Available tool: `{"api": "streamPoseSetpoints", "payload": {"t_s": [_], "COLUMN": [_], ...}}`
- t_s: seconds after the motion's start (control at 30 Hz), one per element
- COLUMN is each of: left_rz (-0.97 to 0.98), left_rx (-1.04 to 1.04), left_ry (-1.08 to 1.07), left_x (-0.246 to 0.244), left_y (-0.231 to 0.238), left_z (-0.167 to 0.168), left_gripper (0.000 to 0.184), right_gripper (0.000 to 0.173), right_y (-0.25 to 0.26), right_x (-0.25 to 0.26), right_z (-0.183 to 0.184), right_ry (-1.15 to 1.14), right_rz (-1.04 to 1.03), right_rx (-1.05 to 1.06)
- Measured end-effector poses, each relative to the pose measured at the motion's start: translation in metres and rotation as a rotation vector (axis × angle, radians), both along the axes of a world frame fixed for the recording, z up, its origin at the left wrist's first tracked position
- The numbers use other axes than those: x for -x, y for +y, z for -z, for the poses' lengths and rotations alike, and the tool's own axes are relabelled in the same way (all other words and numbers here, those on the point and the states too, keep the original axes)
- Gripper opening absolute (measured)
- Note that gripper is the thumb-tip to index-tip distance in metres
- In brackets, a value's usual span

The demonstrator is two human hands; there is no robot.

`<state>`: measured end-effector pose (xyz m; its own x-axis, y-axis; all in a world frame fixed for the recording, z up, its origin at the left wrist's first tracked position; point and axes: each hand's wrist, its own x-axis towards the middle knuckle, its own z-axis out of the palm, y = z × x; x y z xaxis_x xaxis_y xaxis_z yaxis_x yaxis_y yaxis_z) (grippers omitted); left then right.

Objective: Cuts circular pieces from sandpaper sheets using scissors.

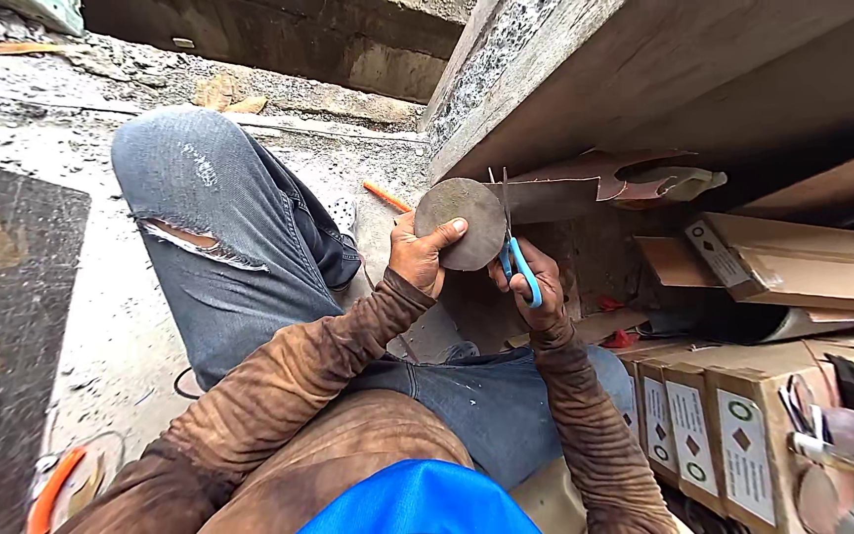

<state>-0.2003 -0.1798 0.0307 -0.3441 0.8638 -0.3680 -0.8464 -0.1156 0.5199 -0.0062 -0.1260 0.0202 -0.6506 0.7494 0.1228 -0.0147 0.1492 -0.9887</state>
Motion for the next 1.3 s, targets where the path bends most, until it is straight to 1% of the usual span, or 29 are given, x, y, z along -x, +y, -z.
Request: {"api": "streamPoseSetpoints", "payload": {"t_s": [0.07, 0.13, 0.3, 0.4, 0.53, 0.6, 0.73, 0.83, 0.9, 0.97, 1.03, 1.1, 1.23, 1.3], "left_rz": [0.010, 0.037, 0.102, 0.127, 0.137, 0.152, 0.169, 0.159, 0.150, 0.160, 0.182, 0.204, 0.219, 0.229], "left_rx": [0.019, 0.022, -0.043, -0.092, -0.096, -0.092, -0.104, -0.100, -0.098, -0.085, -0.095, -0.124, -0.136, -0.141], "left_ry": [0.020, 0.058, 0.179, 0.209, 0.248, 0.280, 0.299, 0.291, 0.278, 0.278, 0.293, 0.314, 0.346, 0.367], "left_x": [0.003, 0.007, 0.010, 0.008, 0.009, 0.010, 0.010, 0.010, 0.009, 0.010, 0.011, 0.011, 0.015, 0.017], "left_y": [0.000, -0.001, -0.003, -0.006, -0.006, -0.005, -0.006, -0.004, -0.003, -0.003, -0.003, -0.004, -0.005, -0.005], "left_z": [-0.001, -0.001, -0.001, 0.001, 0.002, 0.003, 0.003, 0.003, 0.004, 0.003, 0.003, 0.002, -0.002, -0.004], "left_gripper": [0.029, 0.028, 0.021, 0.020, 0.016, 0.018, 0.018, 0.018, 0.016, 0.017, 0.017, 0.016, 0.014, 0.014], "right_gripper": [0.046, 0.044, 0.056, 0.061, 0.060, 0.060, 0.056, 0.050, 0.048, 0.051, 0.057, 0.061, 0.058, 0.053], "right_y": [0.000, 0.000, 0.004, 0.003, 0.000, 0.000, -0.004, -0.007, -0.008, -0.008, -0.008, -0.007, -0.008, -0.010], "right_x": [-0.001, -0.005, -0.016, -0.013, -0.014, -0.017, -0.019, -0.022, -0.024, -0.025, -0.025, -0.022, -0.020, -0.022], "right_z": [0.001, -0.001, -0.013, -0.017, -0.016, -0.017, -0.018, -0.012, -0.008, -0.009, -0.015, -0.021, -0.023, -0.021], "right_ry": [0.022, 0.014, -0.149, -0.115, -0.116, -0.131, -0.109, -0.044, -0.034, -0.053, -0.109, -0.115, -0.106, -0.100], "right_rz": [0.004, 0.013, 0.006, -0.041, -0.018, -0.002, 0.013, 0.029, 0.025, 0.016, 0.013, -0.001, 0.009, 0.032], "right_rx": [0.004, 0.017, -0.006, -0.004, -0.004, -0.008, -0.011, 0.011, 0.026, 0.052, 0.025, -0.002, -0.016, -0.020]}}
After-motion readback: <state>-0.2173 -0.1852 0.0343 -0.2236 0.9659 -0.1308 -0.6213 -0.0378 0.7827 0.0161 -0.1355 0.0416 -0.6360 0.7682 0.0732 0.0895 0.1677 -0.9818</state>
